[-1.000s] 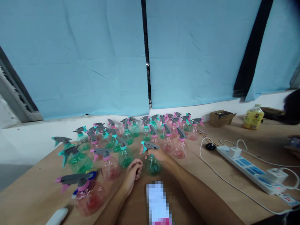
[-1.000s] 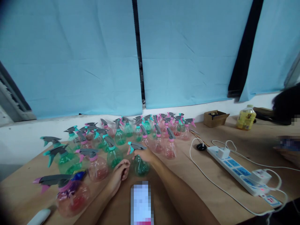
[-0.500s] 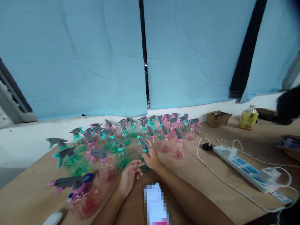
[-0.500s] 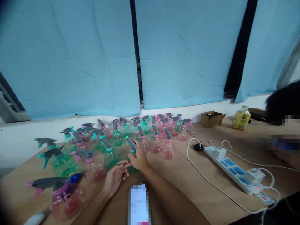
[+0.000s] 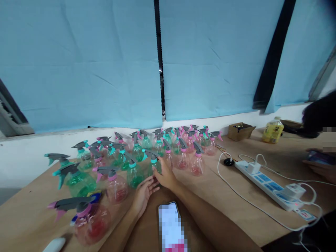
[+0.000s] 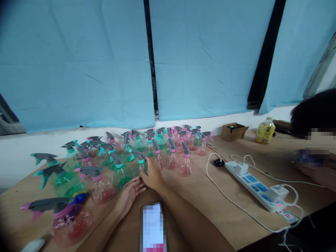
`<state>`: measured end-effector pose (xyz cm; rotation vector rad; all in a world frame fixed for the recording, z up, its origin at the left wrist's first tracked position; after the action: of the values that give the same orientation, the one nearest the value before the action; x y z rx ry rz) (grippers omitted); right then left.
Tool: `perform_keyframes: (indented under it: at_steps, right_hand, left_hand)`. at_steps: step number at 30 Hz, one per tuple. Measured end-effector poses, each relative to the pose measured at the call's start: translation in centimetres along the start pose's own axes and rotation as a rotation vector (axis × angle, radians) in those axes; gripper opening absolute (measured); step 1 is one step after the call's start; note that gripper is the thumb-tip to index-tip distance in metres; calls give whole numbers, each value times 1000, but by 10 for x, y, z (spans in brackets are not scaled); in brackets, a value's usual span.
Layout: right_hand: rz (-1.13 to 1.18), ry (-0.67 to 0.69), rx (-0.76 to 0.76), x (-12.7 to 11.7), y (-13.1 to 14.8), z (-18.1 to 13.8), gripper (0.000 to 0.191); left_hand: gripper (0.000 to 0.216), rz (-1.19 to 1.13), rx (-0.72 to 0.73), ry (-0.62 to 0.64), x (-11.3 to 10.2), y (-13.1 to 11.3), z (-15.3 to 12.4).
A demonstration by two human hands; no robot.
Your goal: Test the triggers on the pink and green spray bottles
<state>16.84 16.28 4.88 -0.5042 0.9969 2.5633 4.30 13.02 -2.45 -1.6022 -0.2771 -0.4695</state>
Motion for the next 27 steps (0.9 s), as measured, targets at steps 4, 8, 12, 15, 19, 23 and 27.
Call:
perform_keyframes:
  at_steps: [4, 8, 12, 15, 19, 23, 27]
  right_hand:
    - [58, -1, 24, -2, 0, 0, 49]
    - [-50, -80, -94, -29, 13, 0, 37]
    - [-145, -205, -161, -60, 10, 2, 51]
    - [-58, -315, -62, -71, -14, 4, 60]
    - [121, -214, 102, -52, -50, 7, 60]
    - [175, -160, 159, -38, -62, 9, 57]
    - [148, -216, 179, -39, -59, 10, 62]
  left_hand:
    - [30, 2, -6, -11, -1, 0, 1]
    - [33, -18, -8, 8, -2, -3, 0]
    - [33, -5, -5, 9, -3, -5, -1]
    - [29, 6, 1, -4, -2, -5, -1]
    - [25, 13, 15, -26, 0, -7, -2]
    - [24, 32, 8, -25, 0, -7, -2]
    - [25, 40, 8, -22, -2, -5, 0]
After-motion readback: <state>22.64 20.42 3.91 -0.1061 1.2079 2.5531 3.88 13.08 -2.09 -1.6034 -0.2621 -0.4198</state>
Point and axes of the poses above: each hand's wrist, its own z-axis towards the middle knuckle, its own x-axis out of the palm, y = z × x, the point moved 8 cm from there along z, towards the middle knuckle, and after that the axes turned 5 degrees about y, right-handed, at the moved point
